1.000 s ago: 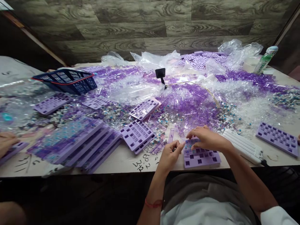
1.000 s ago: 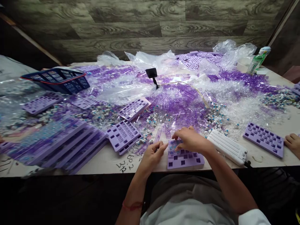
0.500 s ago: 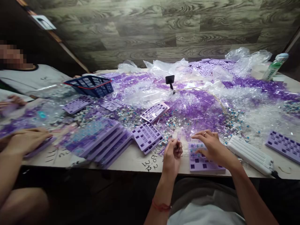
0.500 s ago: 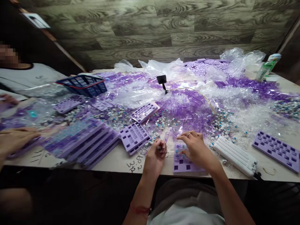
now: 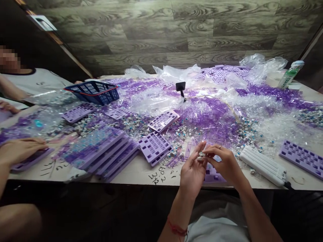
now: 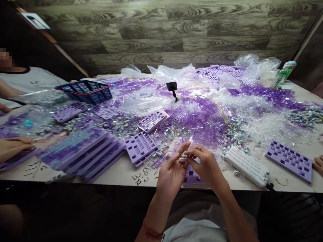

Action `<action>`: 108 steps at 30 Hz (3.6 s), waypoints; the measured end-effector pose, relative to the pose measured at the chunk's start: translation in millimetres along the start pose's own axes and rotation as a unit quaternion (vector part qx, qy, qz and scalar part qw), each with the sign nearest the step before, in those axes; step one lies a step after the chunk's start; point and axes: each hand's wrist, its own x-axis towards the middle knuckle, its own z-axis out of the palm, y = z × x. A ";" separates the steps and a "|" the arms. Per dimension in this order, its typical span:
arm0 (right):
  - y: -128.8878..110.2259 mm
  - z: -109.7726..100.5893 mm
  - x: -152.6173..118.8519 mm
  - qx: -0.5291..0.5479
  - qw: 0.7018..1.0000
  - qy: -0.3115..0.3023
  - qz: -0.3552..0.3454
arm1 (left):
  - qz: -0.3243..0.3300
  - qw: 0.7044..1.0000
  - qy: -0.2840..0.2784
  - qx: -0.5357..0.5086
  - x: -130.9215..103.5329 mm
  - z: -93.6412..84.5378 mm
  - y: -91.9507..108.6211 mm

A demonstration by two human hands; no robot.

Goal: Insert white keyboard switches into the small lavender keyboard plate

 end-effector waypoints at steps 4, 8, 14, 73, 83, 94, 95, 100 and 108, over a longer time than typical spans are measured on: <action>1.0 -8.2 -1.8 0.046 0.999 0.004 0.002 | -0.003 1.000 0.006 -0.001 1.5 0.4 0.2; 1.6 -20.4 -5.4 0.087 0.996 0.010 0.028 | -0.023 0.999 0.034 -0.024 3.6 2.8 1.9; 10.1 -39.2 -25.2 0.079 0.994 -0.002 0.074 | 0.065 0.993 0.096 0.019 8.2 -13.4 0.5; 9.5 -19.8 -45.1 -0.182 0.983 -0.004 0.027 | 0.212 0.806 -0.037 0.551 9.8 -39.1 -11.9; 9.4 -20.4 -44.6 -0.163 0.986 0.037 0.006 | 0.225 0.833 -0.034 0.505 9.6 -41.3 -8.9; -15.7 -18.2 -37.1 -0.036 0.995 -0.049 -0.078 | 0.121 0.882 -0.109 0.441 -28.2 -39.9 -1.4; -17.4 -17.4 -37.7 -0.029 0.995 -0.056 -0.083 | 0.090 0.884 -0.131 0.440 -30.7 -38.9 3.1; -21.4 -14.4 -38.3 -0.018 0.993 -0.063 -0.100 | 0.013 0.852 -0.227 0.472 -30.4 -35.6 18.0; -12.0 -9.4 -39.7 -0.057 0.996 0.006 -0.063 | 0.197 0.690 -0.096 0.690 14.9 -29.0 38.2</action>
